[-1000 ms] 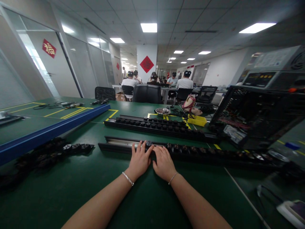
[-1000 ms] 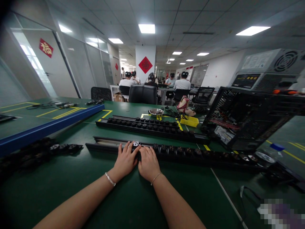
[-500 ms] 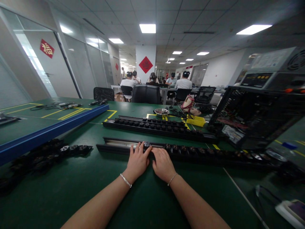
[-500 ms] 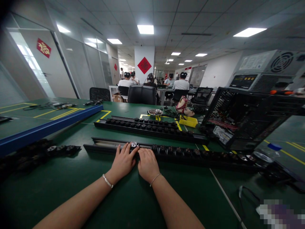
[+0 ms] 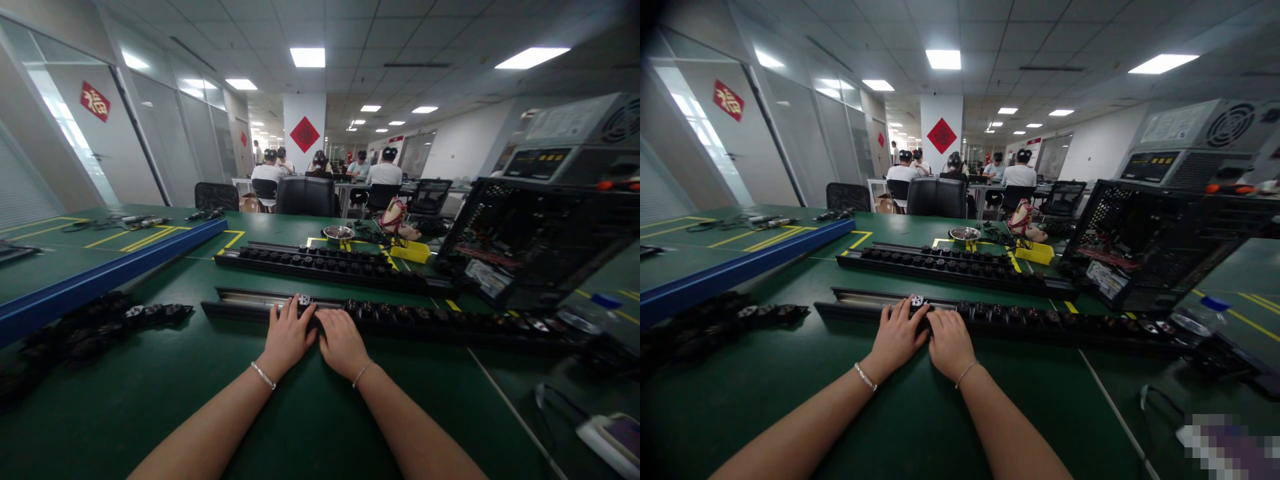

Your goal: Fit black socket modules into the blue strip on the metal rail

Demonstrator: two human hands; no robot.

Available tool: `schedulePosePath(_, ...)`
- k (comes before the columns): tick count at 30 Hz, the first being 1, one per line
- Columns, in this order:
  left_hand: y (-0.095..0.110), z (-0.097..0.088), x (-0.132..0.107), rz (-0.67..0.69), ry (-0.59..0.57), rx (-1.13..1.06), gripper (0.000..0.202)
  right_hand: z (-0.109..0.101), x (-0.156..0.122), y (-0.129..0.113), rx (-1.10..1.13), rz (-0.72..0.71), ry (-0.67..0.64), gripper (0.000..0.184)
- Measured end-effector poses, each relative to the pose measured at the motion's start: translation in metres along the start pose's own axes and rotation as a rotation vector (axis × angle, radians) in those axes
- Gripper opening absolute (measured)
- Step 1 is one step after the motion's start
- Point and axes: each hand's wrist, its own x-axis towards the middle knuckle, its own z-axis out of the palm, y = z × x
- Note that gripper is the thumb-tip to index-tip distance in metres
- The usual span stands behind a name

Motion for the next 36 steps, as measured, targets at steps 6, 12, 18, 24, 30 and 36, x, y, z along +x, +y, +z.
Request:
schedulePosePath(6, -0.003, 0.001, -0.001, -0.007, 0.026, 0.002, 0.047, 0.000, -0.001, 0.003, -0.021, -0.012, -0.008, 0.047)
schedulePosePath(12, -0.006, 0.001, -0.001, -0.033, 0.023, 0.003, 0.047, 0.000, -0.002, 0.003, -0.020, -0.020, -0.004, 0.046)
schedulePosePath(18, -0.005, 0.001, 0.001, -0.070, 0.022, -0.010, 0.049, 0.000, -0.001, 0.003, -0.012, -0.010, -0.012, 0.046)
schedulePosePath(24, -0.008, 0.000, 0.003, -0.099, 0.036, -0.017, 0.044, -0.001, 0.000, 0.003, -0.023, -0.014, -0.027, 0.047)
schedulePosePath(30, -0.018, -0.004, 0.005, -0.127, 0.056, -0.003, 0.039, -0.001, -0.001, 0.003, -0.033, -0.006, -0.035, 0.048)
schedulePosePath(36, -0.029, -0.007, 0.004, -0.166, 0.070, 0.023, 0.037, -0.001, -0.001, 0.003, -0.041, -0.003, -0.033, 0.048)
